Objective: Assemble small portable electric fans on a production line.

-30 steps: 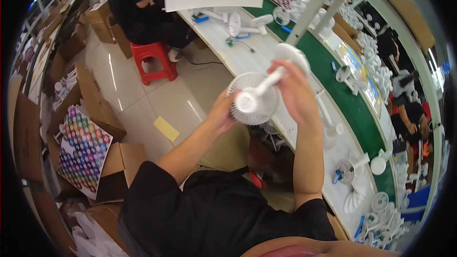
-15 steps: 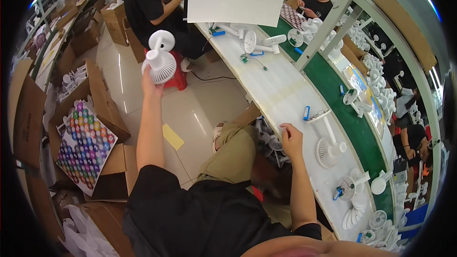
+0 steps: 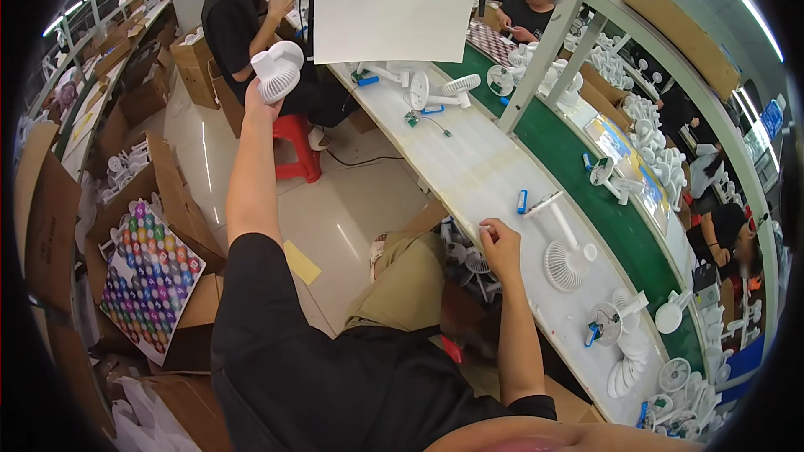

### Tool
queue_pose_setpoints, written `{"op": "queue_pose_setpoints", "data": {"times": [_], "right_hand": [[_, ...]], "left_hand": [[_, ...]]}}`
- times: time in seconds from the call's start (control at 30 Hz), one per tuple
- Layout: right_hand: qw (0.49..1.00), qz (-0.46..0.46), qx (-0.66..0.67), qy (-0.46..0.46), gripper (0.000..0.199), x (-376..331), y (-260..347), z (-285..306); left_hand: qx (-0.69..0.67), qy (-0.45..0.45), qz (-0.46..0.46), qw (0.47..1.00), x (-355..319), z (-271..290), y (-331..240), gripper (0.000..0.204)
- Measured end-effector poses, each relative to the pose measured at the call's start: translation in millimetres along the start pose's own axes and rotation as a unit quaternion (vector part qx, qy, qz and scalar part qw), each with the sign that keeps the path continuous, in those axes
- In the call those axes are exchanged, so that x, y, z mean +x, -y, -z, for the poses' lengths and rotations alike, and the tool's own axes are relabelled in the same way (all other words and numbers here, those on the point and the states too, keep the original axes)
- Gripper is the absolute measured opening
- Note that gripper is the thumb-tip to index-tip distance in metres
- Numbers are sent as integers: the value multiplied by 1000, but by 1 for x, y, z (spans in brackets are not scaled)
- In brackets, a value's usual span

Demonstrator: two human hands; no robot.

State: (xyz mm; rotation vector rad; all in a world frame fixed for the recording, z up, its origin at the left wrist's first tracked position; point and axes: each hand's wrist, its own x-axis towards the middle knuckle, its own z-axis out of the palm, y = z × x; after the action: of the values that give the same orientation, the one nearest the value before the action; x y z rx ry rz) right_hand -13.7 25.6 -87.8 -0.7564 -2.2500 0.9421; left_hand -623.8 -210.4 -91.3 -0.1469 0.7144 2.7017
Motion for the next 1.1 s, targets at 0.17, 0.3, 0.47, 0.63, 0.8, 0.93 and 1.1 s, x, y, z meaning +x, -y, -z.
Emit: {"op": "queue_pose_setpoints", "data": {"times": [0.17, 0.3, 0.47, 0.63, 0.8, 0.93, 1.1], "right_hand": [[1000, -14, 12, -10, 15, -2, -1, 6], [1000, -8, 19, -3, 14, 1, -2, 6], [1000, -11, 17, -4, 15, 2, -2, 5], [1000, 17, 20, 0, 15, 2, -5, 2], [1000, 15, 5, -5, 15, 3, -4, 7], [1000, 12, 9, -3, 15, 5, -1, 11], [1000, 11, 8, -6, 15, 9, -2, 13]], "left_hand": [[7, -27, -11, 1000, -15, -25, 4, 39], [12, -56, -22, 998, -35, -43, 3, 39], [19, -93, -36, 995, -46, -53, 4, 39], [5, -60, -38, 997, -37, -45, 3, 40], [40, -54, -16, 998, -62, -60, 29, 42], [32, -47, -23, 998, -57, -62, 33, 42], [20, -67, -21, 997, -63, -73, 31, 42]]}}
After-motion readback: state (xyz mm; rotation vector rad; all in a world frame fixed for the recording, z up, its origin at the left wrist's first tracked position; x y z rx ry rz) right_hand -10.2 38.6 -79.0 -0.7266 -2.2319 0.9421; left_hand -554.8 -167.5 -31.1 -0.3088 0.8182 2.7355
